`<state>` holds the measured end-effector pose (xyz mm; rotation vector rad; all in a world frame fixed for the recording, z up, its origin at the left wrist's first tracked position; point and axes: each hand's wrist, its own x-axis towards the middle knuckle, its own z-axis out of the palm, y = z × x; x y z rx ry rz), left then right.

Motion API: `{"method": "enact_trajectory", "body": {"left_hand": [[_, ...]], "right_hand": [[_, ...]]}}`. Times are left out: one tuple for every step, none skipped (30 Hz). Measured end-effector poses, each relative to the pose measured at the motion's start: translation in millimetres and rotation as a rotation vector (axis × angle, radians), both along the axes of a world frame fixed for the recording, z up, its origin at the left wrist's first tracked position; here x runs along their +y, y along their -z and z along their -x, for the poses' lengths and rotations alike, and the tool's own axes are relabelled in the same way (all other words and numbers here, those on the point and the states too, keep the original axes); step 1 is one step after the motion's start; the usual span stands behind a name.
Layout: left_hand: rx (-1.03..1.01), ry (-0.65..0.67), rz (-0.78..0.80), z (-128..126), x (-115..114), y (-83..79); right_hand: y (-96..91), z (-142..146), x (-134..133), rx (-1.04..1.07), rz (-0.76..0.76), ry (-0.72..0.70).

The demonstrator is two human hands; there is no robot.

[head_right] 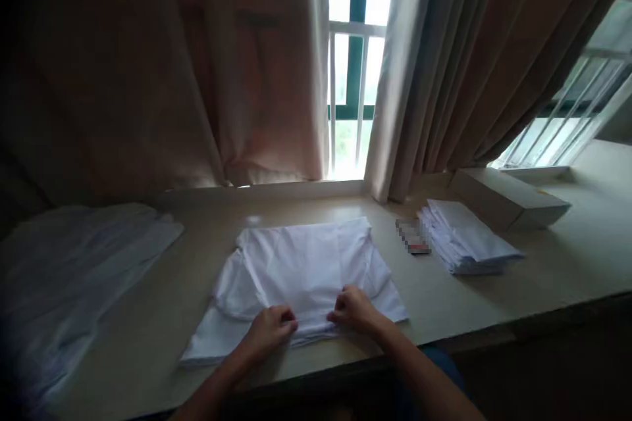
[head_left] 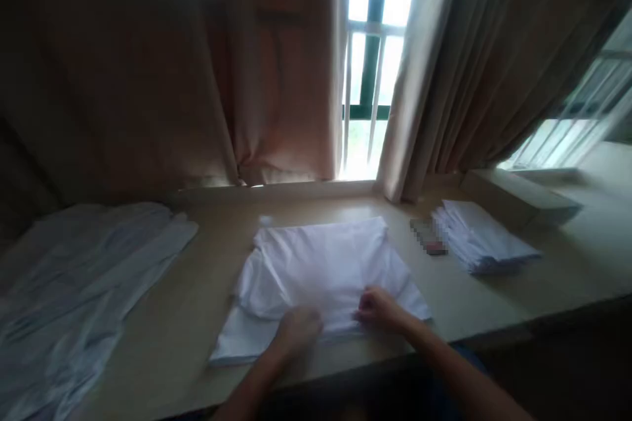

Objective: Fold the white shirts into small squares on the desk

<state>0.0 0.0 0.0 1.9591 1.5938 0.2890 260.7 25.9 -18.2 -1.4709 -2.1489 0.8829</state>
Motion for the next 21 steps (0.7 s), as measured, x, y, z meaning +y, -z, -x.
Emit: {"method": "enact_trajectory", "body": {"left_hand": [[0.003,0.008,0.01,1,2,-0.7],[0.004,0.016,0.019,1,5,-1.4],[0.002,0.022,0.026,2,6,-2.2],[-0.002,0.027,0.03,2,8,-3.1],[-0.008,0.031,0.034,2,9,-4.0],[-0.017,0.034,0.035,2,9,-4.9],[-0.029,0.036,0.033,2,9,-5.6],[-0.043,0.038,0.03,3,8,-6.0],[-0.053,0.042,0.028,4,7,-5.8],[-0.074,0.038,0.02,5,5,-4.9],[-0.113,0.024,0.003,8,3,-3.3],[-0.171,-0.004,-0.034,11,0,-0.8],[-0.238,-0.049,-0.099,16,-4,2.3],[-0.304,-0.107,-0.191,21,-9,6.0],[-0.354,-0.17,-0.297,27,-15,10.0],[-0.377,-0.226,-0.397,34,-22,14.1],[-0.369,-0.263,-0.472,40,-29,17.9],[-0.347,-0.282,-0.52,45,-36,21.4],[-0.324,-0.277,-0.54,49,-43,24.4],[-0.302,-0.253,-0.546,52,-50,27.0],[-0.278,-0.221,-0.551,53,-55,29.3]], "right_hand": [[-0.3,-1,1,0.001,0.031,-0.031],[-0.8,-2,3,0.004,0.048,-0.053],[-1.9,-3,3,0.007,0.051,-0.065],[-3.5,-5,4,0.01,0.04,-0.067],[-5.8,-7,3,0.022,0.018,-0.064],[-8.5,-9,0,0.028,-0.024,-0.048],[-11.4,-10,-3,0.023,-0.081,-0.019],[-14.2,-11,-9,0.01,-0.146,0.02],[-16.5,-11,-17,-0.008,-0.21,0.06],[-17.9,-10,-26,-0.024,-0.269,0.09],[-18.2,-8,-36,-0.036,-0.314,0.108],[-17.2,-5,-47,-0.042,-0.344,0.113],[-15.2,-1,-58,-0.041,-0.369,0.112],[-12.1,4,-67,-0.041,-0.393,0.108],[-8.2,9,-75,-0.046,-0.419,0.106],[-3.8,14,-81,-0.057,-0.446,0.113],[0.9,19,-85,-0.075,-0.473,0.126],[5.7,23,-87,-0.099,-0.499,0.145],[10.3,26,-86,-0.125,-0.521,0.162],[14.7,29,-85,-0.147,-0.539,0.176],[18.7,30,-83,-0.159,-0.554,0.184]]}}
